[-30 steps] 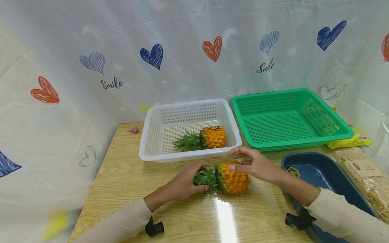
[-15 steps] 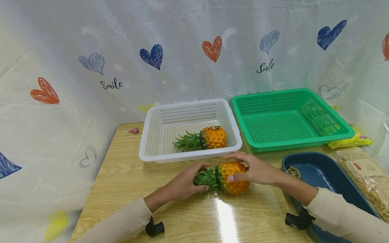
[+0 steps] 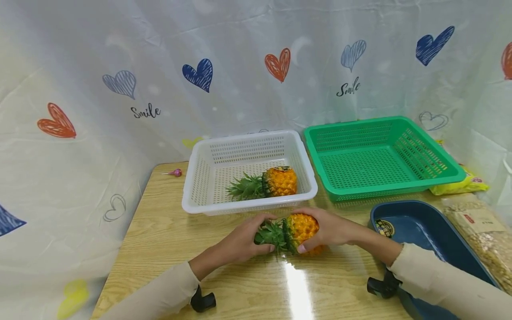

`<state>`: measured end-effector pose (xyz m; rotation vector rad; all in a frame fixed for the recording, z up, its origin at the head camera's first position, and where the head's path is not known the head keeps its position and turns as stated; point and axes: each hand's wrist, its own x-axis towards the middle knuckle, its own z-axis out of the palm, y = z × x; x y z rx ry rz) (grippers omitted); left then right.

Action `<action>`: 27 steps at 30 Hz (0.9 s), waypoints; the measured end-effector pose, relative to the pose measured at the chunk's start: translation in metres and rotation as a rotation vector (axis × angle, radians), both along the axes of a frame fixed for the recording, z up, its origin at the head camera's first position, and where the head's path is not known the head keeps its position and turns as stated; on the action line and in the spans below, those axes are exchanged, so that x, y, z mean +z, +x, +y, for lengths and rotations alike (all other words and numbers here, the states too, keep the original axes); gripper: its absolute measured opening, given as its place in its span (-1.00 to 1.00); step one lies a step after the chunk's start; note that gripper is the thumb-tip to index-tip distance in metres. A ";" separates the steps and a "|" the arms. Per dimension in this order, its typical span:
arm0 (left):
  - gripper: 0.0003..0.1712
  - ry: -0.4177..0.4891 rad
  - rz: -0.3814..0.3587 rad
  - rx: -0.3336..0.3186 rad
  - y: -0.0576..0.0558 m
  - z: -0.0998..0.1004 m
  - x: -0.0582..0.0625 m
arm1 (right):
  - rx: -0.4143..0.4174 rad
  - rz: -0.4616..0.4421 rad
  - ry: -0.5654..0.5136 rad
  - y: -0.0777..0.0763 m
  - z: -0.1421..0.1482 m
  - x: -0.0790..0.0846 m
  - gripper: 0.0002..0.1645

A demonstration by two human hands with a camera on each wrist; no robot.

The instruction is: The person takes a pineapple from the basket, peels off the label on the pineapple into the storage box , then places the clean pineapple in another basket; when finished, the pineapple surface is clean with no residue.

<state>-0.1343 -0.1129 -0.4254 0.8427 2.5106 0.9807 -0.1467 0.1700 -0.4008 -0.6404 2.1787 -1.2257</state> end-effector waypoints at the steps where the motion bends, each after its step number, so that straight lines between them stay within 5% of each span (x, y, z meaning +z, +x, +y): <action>1: -0.21 0.001 -0.005 0.002 0.000 0.000 0.000 | -0.002 -0.002 -0.002 0.000 -0.001 -0.001 0.13; 27: -0.17 0.012 -0.020 -0.015 0.000 -0.002 0.003 | -0.019 0.055 0.002 0.002 0.000 -0.004 -0.09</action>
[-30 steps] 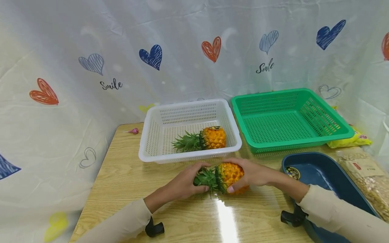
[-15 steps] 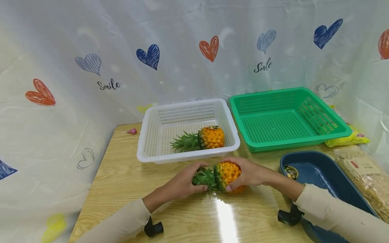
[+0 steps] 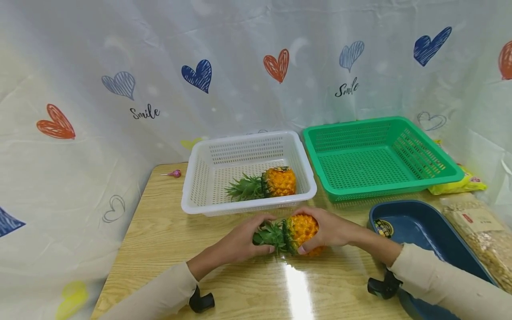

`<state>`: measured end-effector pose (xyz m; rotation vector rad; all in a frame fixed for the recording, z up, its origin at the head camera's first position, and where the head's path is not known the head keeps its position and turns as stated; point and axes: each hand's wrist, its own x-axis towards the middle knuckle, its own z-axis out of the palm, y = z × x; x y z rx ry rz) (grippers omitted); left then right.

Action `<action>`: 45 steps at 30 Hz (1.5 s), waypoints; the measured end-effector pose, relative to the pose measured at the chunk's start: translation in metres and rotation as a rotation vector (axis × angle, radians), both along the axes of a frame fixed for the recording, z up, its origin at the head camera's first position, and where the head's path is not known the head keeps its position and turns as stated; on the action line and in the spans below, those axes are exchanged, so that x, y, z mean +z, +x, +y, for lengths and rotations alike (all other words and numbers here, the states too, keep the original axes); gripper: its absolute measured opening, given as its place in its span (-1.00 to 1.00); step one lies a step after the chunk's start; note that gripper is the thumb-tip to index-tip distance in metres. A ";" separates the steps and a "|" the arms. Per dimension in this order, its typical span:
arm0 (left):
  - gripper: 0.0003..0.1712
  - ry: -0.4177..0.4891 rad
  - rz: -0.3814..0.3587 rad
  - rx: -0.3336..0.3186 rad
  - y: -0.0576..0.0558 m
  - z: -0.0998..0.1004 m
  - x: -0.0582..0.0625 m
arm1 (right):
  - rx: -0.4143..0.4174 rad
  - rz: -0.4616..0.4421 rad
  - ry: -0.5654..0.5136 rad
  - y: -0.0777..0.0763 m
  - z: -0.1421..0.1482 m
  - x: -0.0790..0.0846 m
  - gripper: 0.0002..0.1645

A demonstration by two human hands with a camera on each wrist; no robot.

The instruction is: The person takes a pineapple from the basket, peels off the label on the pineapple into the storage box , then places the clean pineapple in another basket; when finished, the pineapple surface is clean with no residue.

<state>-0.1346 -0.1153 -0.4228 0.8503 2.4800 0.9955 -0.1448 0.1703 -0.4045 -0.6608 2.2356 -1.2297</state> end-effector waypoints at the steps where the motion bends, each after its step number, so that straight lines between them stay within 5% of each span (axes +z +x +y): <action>1: -0.17 0.000 -0.002 -0.003 0.000 -0.001 0.001 | 0.001 0.005 0.001 0.000 0.000 0.000 -0.09; 19: -0.12 -0.007 0.005 -0.119 -0.002 -0.014 0.015 | 0.024 0.062 0.005 0.002 0.012 0.012 -0.07; 35: -0.28 0.136 -0.037 -0.140 -0.003 -0.026 0.028 | 0.044 -0.007 -0.018 0.007 0.036 0.034 -0.13; 45: -0.38 0.157 0.093 -0.140 -0.007 -0.039 0.041 | 0.098 -0.017 -0.067 0.008 0.058 0.057 -0.14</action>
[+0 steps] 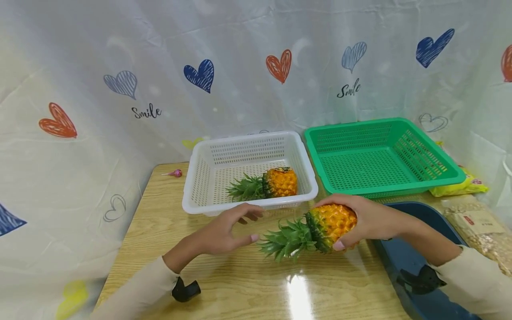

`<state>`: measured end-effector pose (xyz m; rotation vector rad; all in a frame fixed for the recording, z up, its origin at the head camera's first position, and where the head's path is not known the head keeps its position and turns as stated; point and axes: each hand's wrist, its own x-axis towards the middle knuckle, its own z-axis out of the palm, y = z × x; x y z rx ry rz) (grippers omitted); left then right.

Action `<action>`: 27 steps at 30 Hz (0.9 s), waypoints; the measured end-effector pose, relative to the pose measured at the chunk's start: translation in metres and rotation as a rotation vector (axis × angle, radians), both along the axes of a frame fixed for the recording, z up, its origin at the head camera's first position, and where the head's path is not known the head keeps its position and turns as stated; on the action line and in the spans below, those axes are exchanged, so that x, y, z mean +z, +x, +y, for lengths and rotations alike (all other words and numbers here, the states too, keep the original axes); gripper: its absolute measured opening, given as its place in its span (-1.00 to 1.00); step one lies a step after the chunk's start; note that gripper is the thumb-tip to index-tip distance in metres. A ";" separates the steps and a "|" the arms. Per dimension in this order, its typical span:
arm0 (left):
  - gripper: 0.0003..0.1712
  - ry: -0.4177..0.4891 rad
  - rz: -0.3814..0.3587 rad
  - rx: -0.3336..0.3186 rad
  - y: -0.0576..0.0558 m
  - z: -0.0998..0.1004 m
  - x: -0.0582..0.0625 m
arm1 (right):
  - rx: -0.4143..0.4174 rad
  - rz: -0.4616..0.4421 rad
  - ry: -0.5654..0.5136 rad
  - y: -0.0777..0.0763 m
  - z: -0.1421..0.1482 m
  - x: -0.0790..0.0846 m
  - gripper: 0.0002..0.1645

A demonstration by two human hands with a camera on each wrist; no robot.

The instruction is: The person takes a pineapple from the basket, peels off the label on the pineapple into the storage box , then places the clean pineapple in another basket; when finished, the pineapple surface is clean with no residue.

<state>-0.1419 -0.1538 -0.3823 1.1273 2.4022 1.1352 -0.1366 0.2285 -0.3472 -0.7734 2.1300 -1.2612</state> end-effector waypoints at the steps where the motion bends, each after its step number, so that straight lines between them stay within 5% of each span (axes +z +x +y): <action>1: -0.39 -0.003 0.008 0.007 -0.001 -0.001 0.001 | 0.003 -0.001 0.000 0.000 0.002 0.002 -0.14; 27: -0.46 -0.031 0.121 0.181 -0.021 -0.036 0.015 | -0.010 0.106 -0.011 -0.020 0.048 0.018 -0.09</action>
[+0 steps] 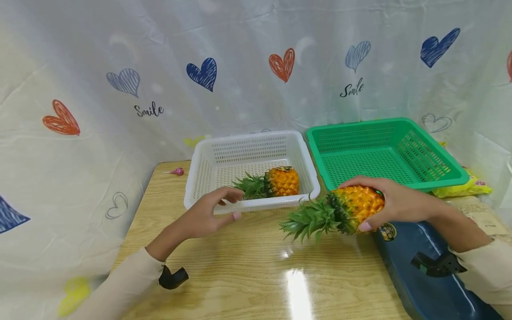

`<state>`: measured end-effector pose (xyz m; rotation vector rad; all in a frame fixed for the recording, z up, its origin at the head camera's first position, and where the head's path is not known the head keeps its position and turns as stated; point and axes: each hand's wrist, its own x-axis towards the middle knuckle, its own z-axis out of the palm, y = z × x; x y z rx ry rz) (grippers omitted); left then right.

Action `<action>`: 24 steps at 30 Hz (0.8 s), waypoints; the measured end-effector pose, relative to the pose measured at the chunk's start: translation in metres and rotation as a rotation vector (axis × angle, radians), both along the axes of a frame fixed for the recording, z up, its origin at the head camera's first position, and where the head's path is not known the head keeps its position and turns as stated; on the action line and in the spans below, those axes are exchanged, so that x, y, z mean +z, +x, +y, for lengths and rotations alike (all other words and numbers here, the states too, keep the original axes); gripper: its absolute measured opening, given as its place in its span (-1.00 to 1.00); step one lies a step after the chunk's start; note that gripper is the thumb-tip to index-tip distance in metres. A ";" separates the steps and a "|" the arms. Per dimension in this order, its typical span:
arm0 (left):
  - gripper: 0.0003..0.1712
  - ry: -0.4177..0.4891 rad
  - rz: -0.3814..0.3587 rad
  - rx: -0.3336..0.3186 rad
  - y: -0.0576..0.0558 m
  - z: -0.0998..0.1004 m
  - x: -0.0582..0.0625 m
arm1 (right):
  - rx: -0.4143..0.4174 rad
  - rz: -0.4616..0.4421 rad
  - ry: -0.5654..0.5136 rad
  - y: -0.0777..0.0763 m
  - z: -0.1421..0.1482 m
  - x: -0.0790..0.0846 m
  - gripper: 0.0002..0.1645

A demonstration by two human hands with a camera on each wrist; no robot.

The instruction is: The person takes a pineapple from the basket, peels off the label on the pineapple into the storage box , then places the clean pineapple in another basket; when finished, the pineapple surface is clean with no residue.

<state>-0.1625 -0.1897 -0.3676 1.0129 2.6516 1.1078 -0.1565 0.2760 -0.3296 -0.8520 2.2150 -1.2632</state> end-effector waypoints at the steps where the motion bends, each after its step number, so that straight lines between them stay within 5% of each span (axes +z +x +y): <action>1: -0.46 0.000 0.008 0.006 -0.001 -0.001 0.000 | -0.008 0.009 0.002 -0.001 0.001 0.000 -0.09; 8: -0.48 -0.007 0.053 0.035 -0.010 -0.006 -0.006 | -0.045 0.071 0.023 -0.006 0.010 0.002 -0.07; 24: -0.61 -0.121 -0.019 0.058 -0.021 -0.007 -0.013 | -0.209 0.158 0.117 -0.028 0.030 0.017 -0.08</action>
